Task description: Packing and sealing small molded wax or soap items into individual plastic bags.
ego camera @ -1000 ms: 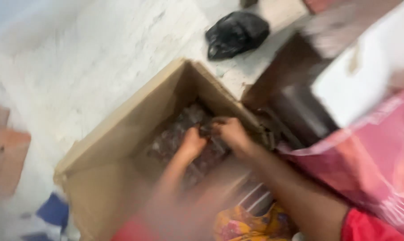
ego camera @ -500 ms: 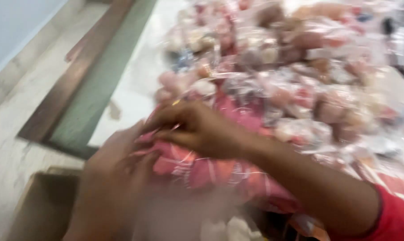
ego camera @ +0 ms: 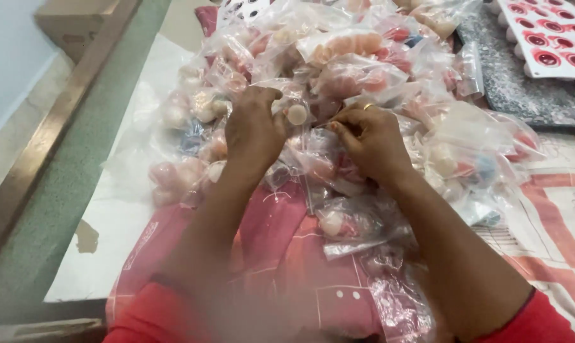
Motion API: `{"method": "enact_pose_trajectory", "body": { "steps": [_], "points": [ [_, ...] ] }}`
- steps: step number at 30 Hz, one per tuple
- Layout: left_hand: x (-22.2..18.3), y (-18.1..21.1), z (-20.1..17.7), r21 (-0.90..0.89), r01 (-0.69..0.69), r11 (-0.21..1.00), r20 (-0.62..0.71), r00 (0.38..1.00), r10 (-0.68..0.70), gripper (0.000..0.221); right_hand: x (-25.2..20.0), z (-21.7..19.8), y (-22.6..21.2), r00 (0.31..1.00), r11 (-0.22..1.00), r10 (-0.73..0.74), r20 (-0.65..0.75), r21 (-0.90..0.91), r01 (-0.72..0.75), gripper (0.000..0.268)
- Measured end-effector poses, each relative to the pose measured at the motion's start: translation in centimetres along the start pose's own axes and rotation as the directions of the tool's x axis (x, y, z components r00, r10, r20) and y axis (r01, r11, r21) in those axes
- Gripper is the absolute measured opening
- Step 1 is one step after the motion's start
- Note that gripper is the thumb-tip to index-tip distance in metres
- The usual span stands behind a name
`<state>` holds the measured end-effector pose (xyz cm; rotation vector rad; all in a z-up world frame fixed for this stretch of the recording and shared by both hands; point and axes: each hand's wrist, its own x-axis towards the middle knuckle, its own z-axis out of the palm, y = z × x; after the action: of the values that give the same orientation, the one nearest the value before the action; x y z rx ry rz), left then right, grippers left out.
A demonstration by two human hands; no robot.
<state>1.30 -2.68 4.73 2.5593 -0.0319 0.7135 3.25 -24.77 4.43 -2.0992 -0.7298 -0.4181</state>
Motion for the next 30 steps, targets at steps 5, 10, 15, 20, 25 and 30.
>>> {"method": "enact_pose_trajectory", "body": {
  "steps": [5,10,15,20,25,30],
  "points": [
    [1.1,-4.9,5.1,-0.087,-0.020,0.996,-0.162,0.987,0.005,0.077,-0.3,0.8,-0.6,0.996,0.987,-0.094,0.007,-0.128,0.094,0.011],
    [1.6,-5.8,5.3,-0.731,0.110,0.674,0.007,0.988,-0.153,0.095,-0.7,1.6,-0.7,0.969,0.931,-0.247,0.024,-0.273,0.244,0.008],
    [0.8,-5.8,4.0,-0.884,0.206,0.420,0.176,0.978,-0.109,0.065,-1.2,1.4,-1.6,0.985,0.969,-0.172,-0.025,-0.186,0.164,0.021],
    [0.5,-5.5,-0.3,-0.917,0.333,0.218,0.355,0.933,0.066,0.046,-1.3,0.8,-2.1,0.998,0.995,-0.029,-0.061,0.091,0.035,0.047],
    [-0.1,-3.7,-1.1,-0.891,0.430,0.148,0.454,0.852,0.259,0.052,-2.4,1.0,0.3,1.000,0.815,0.030,-0.008,0.579,-0.020,0.050],
    [-0.4,-3.3,-1.4,-0.846,0.462,0.266,0.528,0.791,0.307,0.056,-2.4,0.4,0.6,0.970,0.750,0.243,-0.033,0.640,-0.166,0.018]
  ]
}}
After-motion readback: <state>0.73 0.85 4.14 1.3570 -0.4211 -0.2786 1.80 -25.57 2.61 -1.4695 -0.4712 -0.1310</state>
